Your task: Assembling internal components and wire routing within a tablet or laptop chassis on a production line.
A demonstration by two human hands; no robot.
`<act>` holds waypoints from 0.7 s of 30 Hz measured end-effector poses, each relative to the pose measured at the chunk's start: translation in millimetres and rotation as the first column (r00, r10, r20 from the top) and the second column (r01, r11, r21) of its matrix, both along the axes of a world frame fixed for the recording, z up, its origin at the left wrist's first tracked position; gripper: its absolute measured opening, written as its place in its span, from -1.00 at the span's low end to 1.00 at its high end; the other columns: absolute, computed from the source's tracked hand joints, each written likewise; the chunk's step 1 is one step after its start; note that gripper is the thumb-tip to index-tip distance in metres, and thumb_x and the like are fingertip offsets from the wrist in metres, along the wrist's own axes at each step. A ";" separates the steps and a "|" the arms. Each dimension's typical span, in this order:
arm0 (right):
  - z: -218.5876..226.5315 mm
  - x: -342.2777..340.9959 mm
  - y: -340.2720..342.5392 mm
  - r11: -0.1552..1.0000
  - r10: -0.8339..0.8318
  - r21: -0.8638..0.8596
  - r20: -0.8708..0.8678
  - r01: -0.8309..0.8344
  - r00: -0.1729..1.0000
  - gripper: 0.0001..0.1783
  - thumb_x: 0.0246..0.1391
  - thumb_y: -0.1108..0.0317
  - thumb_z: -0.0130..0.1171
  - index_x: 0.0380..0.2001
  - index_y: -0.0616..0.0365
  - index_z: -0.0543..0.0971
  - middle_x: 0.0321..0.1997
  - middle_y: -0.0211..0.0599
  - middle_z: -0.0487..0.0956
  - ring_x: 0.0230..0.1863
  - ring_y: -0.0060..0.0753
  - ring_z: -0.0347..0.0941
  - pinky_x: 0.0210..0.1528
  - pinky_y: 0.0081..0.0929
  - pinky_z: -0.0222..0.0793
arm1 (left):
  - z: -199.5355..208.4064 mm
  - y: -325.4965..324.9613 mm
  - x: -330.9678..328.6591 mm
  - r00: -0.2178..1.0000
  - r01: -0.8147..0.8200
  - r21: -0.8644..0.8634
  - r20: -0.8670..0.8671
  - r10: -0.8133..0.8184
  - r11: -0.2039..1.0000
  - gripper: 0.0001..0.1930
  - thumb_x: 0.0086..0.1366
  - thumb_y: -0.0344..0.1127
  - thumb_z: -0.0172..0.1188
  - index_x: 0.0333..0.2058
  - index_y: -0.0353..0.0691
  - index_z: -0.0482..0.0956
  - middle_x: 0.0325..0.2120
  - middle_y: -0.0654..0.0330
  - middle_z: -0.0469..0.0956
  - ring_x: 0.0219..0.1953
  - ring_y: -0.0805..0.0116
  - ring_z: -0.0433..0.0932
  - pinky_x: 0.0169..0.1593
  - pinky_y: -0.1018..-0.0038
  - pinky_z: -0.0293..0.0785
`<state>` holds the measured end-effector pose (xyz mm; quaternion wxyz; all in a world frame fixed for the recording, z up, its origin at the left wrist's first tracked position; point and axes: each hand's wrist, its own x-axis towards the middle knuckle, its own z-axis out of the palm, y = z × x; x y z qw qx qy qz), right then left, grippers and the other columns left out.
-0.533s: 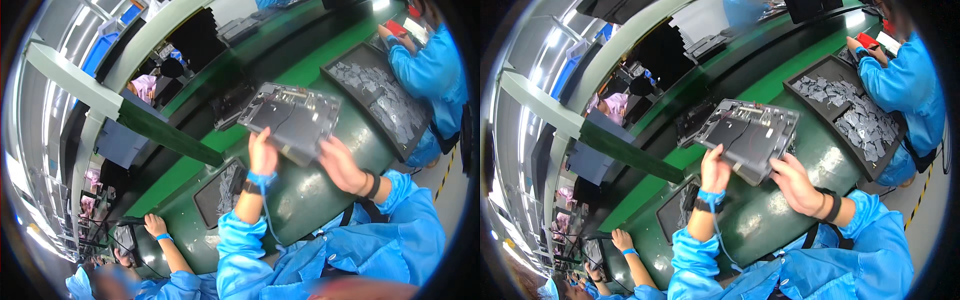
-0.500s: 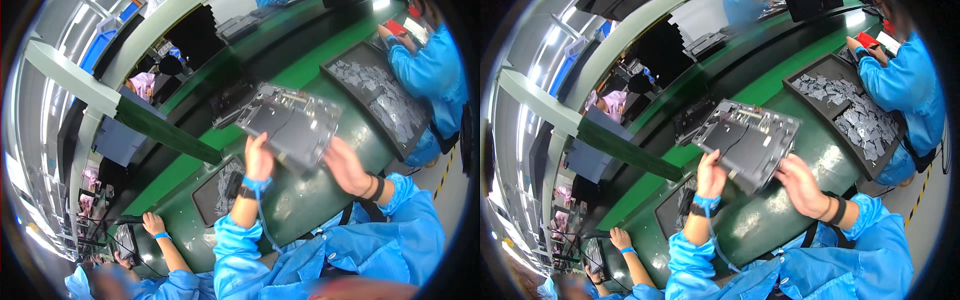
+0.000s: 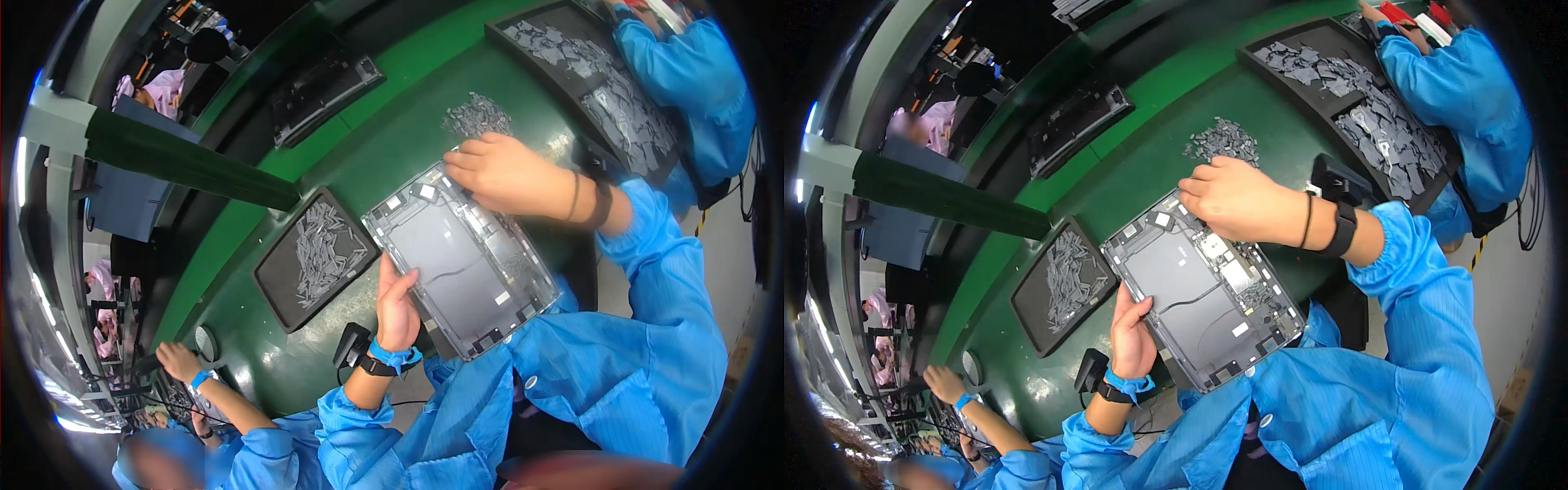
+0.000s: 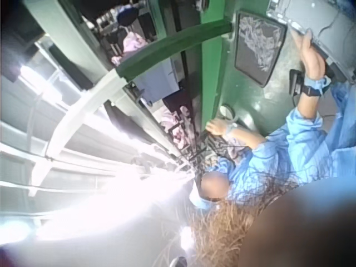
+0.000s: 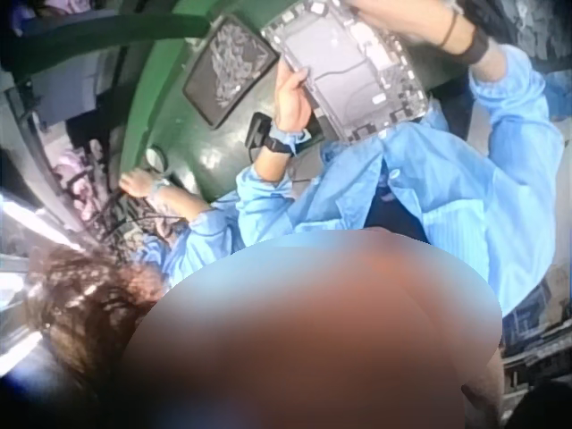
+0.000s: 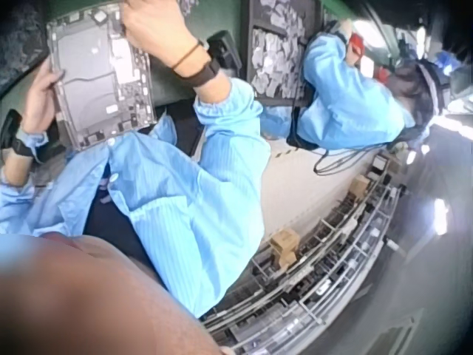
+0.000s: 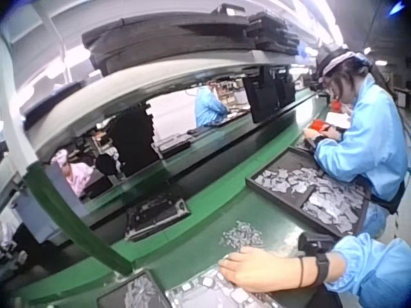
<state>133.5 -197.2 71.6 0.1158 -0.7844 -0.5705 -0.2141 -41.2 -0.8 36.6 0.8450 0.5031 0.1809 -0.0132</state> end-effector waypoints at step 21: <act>-3.7 -27.7 -38.4 0.984 -0.004 0.175 -0.164 0.033 0.986 -0.90 -0.14 0.39 0.26 -0.45 0.04 0.59 -0.36 -0.45 0.57 -0.36 -0.35 0.46 -0.31 -0.37 0.37 | 26.8 21.6 -16.0 0.910 0.358 0.930 -0.329 -0.251 0.082 -0.40 0.24 -0.17 0.18 0.14 -0.44 0.29 -0.66 0.15 0.54 -0.61 0.14 0.54 -0.50 0.29 0.42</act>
